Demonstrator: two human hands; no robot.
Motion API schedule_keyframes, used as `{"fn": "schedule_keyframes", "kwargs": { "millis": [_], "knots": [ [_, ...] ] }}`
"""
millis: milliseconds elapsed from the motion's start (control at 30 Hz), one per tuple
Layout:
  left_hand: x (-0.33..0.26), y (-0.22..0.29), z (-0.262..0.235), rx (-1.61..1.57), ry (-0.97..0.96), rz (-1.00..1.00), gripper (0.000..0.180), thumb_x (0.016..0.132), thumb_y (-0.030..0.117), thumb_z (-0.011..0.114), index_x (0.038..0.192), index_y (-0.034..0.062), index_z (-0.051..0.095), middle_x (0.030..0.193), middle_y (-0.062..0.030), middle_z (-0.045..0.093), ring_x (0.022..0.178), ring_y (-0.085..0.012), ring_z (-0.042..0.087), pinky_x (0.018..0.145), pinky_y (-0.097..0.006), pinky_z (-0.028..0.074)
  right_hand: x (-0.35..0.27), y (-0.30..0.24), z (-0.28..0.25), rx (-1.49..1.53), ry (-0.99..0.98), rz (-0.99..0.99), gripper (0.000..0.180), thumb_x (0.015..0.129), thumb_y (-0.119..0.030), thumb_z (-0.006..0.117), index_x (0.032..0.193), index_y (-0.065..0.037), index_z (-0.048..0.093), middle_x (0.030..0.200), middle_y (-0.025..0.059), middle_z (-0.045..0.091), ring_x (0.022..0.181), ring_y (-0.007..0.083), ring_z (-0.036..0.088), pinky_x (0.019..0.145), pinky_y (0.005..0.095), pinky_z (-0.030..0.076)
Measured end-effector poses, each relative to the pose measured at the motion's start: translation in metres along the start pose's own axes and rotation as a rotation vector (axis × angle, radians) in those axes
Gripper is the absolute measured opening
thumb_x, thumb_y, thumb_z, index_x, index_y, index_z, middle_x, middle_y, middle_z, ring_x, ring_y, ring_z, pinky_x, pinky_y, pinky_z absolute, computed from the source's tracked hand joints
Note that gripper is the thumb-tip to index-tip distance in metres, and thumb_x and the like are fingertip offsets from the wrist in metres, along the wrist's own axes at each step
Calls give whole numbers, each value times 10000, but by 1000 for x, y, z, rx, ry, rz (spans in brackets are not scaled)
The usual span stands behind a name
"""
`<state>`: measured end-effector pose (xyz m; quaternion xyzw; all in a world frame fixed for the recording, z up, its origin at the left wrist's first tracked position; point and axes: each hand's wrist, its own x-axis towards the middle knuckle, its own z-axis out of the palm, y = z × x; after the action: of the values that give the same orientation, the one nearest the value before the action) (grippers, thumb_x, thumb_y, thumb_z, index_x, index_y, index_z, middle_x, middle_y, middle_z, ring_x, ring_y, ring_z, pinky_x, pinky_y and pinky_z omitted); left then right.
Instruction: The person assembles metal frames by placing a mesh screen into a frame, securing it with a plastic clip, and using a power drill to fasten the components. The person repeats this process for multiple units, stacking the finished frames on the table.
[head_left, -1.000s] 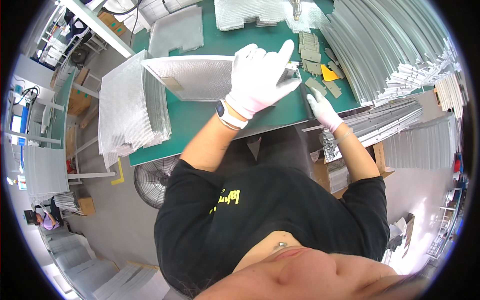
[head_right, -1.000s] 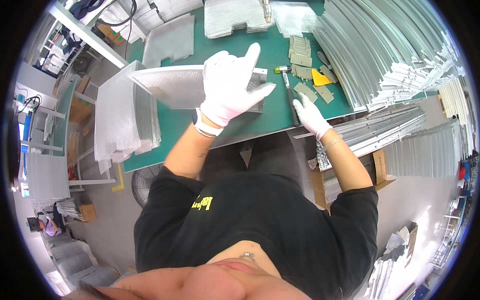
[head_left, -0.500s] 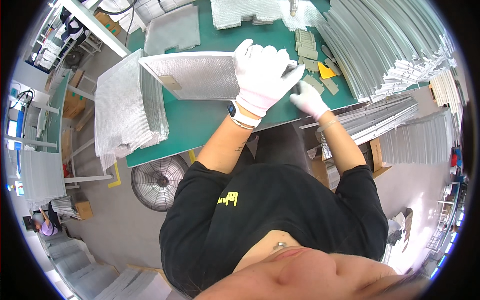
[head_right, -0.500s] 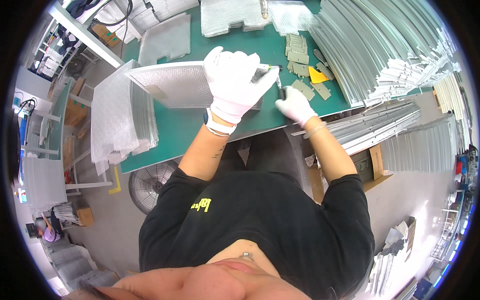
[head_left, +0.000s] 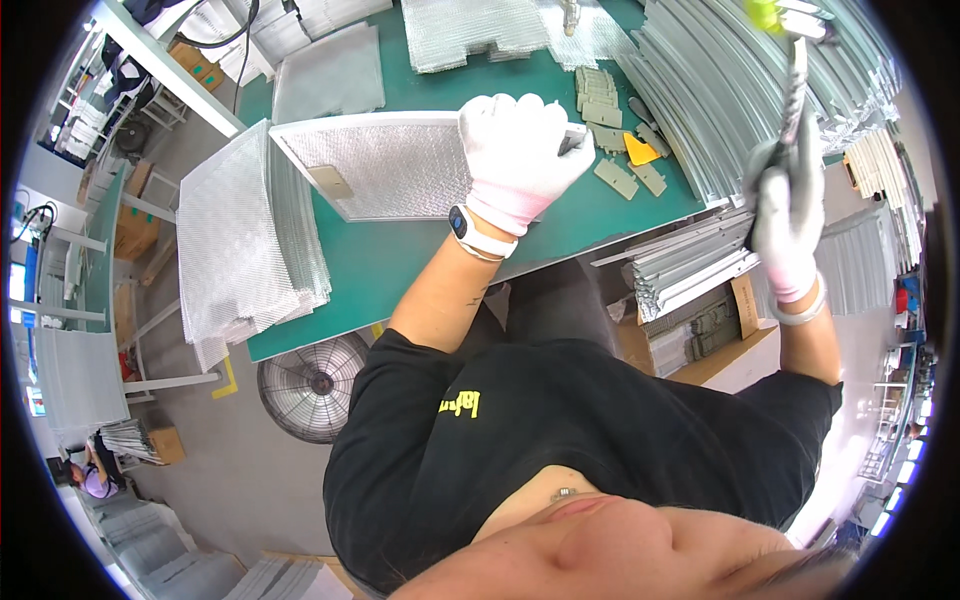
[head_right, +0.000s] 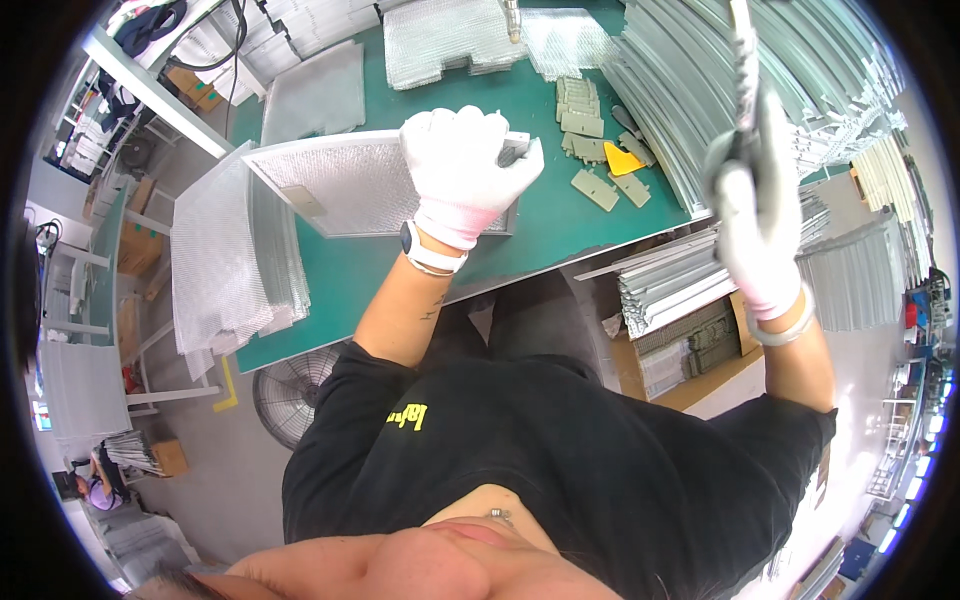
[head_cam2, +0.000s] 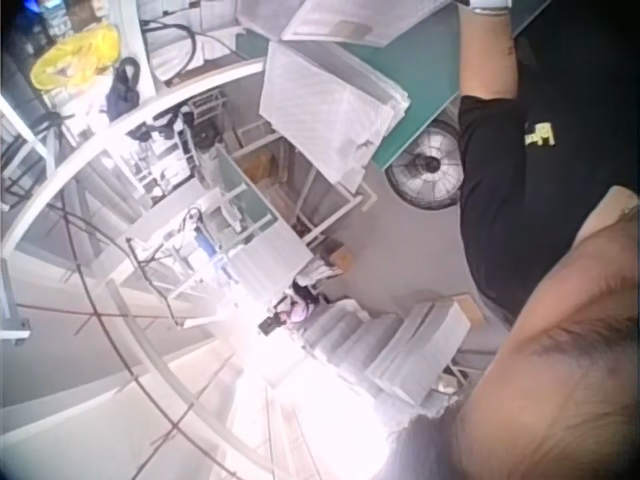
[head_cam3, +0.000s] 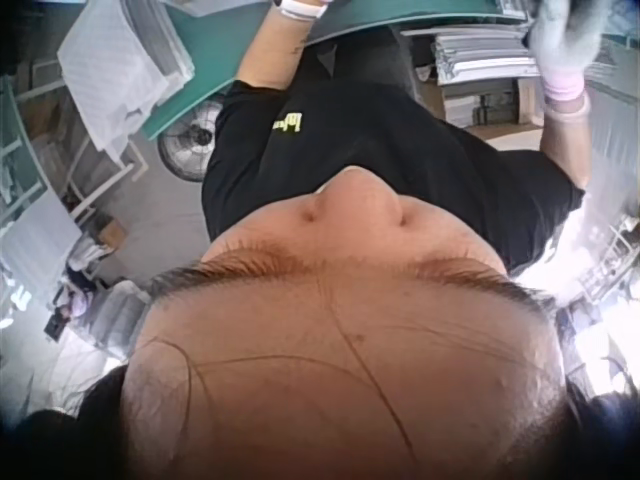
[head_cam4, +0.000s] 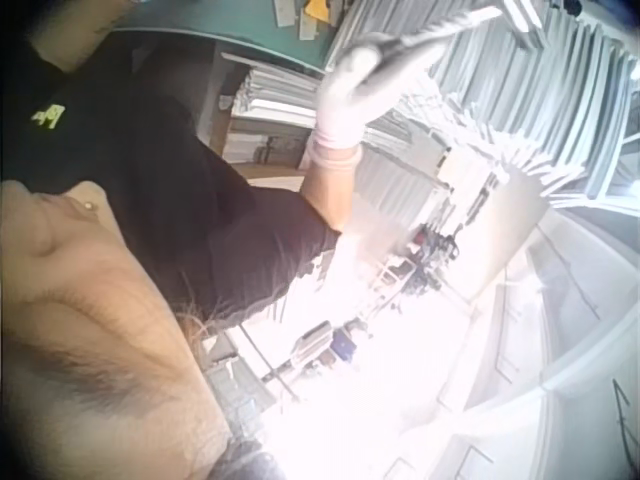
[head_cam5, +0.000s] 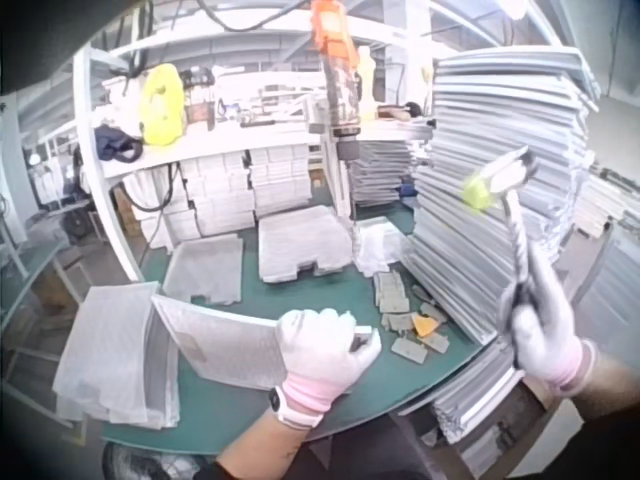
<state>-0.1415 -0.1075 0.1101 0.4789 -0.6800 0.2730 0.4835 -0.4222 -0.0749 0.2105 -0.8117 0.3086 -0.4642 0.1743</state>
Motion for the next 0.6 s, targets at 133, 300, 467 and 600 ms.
{"fn": "schedule_keyframes", "kwargs": {
  "millis": [133,300,467,600],
  "knots": [
    [0,3,0,-8,-23,-18,274,658,341,804,701,156,606,688,-19,513,666,-241,523,752,-415,403,7,-16,5,-570,-627,-1,661,828,85,605,1466,11,449,1165,231,653,998,415,634,912,426,499],
    [-4,0,2,-19,28,-2,265,663,335,800,711,158,609,684,-20,504,665,-243,521,762,-408,399,4,-13,4,-302,-146,-112,523,976,-16,503,1493,4,428,1028,149,643,809,222,622,733,328,510],
    [-7,4,-5,-22,21,9,262,660,319,808,735,153,621,693,-21,501,666,-244,516,779,-411,406,-24,25,38,-295,-573,367,585,921,-34,550,1493,-24,429,1338,276,584,1223,411,587,1035,410,461],
    [-11,8,-7,-43,46,7,275,662,318,814,763,145,625,697,-20,489,670,-240,507,787,-413,408,-61,112,85,-288,-556,299,643,890,-87,548,1517,-159,420,1368,243,574,1244,393,565,1050,431,458]
  ]
}}
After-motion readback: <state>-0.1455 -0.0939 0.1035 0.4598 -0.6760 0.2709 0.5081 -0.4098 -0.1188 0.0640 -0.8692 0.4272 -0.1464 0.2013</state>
